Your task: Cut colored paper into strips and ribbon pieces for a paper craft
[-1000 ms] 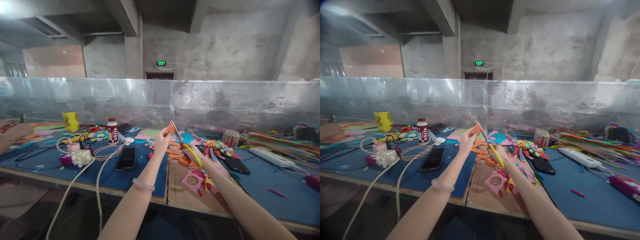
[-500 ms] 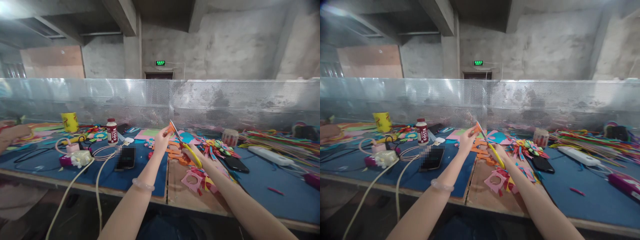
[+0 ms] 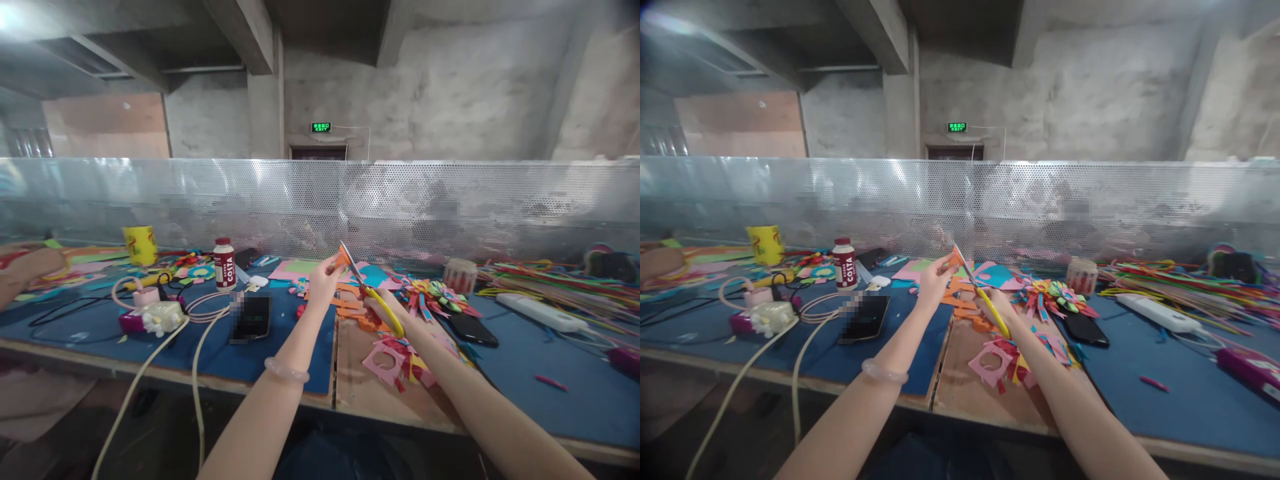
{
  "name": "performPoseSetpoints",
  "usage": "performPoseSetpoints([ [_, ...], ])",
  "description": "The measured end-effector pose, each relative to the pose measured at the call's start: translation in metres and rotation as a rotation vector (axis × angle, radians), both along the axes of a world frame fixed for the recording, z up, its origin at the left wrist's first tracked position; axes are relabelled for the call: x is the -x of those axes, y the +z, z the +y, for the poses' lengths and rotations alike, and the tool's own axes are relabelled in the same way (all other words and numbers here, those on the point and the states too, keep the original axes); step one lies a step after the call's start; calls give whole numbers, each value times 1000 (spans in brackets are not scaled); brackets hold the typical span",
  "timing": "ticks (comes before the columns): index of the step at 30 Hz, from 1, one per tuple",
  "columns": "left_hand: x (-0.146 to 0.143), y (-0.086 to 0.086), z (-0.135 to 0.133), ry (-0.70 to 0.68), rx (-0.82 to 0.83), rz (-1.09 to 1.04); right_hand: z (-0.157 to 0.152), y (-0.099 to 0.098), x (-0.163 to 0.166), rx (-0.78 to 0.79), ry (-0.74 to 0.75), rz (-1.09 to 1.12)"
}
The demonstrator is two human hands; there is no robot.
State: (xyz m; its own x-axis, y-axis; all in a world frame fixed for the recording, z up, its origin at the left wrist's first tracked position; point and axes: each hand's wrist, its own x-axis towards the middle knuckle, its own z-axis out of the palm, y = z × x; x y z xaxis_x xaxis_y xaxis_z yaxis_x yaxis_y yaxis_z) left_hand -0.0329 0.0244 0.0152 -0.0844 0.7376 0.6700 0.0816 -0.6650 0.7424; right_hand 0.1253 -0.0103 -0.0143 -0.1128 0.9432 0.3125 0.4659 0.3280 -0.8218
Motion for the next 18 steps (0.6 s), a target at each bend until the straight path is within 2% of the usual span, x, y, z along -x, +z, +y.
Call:
performPoseSetpoints([
  [6,1,0,0,4,-12,23,-1,1,1,-23,-5,-21],
  [18,2,2,-1,8,-19,34,6,-11,-3,-28,-52,-43],
])
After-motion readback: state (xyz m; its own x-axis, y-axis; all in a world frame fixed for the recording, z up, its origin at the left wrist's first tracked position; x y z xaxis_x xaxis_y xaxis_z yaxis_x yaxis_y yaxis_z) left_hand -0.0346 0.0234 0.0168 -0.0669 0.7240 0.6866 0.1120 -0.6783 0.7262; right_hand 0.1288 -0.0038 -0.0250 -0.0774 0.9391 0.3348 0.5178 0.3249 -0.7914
